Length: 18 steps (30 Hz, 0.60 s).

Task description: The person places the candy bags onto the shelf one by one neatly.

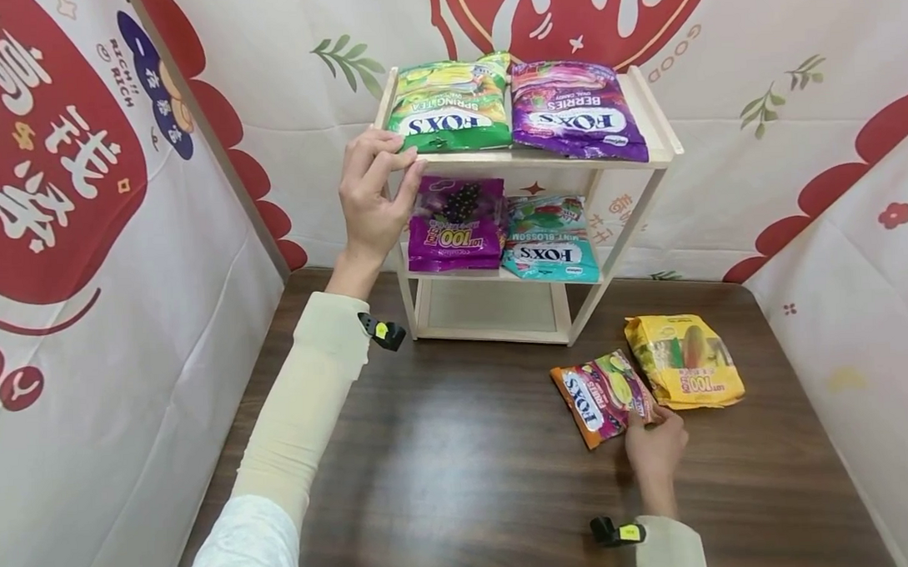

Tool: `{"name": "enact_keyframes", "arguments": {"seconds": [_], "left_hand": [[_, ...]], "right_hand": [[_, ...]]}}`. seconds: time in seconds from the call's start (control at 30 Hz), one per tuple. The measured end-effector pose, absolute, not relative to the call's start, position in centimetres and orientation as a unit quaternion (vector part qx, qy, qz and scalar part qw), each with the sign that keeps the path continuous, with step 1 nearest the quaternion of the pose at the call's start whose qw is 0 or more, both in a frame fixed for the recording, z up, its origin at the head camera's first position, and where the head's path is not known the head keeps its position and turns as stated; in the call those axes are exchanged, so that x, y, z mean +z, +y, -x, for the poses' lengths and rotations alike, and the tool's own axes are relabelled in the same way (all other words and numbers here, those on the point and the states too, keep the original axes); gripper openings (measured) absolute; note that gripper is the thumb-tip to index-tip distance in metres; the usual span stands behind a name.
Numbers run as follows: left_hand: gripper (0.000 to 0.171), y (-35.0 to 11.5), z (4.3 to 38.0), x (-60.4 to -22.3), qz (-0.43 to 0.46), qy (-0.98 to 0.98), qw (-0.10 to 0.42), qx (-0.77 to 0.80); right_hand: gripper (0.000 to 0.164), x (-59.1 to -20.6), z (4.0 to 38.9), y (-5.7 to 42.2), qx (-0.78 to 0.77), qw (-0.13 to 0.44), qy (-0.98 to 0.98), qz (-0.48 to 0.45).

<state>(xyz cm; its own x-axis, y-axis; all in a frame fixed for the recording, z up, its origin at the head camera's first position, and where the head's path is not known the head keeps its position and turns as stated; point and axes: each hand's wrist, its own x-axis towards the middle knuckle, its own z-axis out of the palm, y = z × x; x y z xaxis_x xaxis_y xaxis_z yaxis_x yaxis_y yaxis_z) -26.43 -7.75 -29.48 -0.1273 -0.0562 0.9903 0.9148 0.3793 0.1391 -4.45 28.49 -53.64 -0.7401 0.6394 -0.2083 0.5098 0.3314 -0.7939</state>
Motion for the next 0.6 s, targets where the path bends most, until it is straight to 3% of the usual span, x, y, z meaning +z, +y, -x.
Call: {"name": "enact_keyframes", "arguments": {"seconds": [0.6], "left_hand": [[0.012,-7.6,26.5,-29.7,0.348,-0.618,0.566,-0.419]], "right_hand": [[0.086,-56.4,4.5,25.2,0.528,0.137,-0.726,0.42]]}}
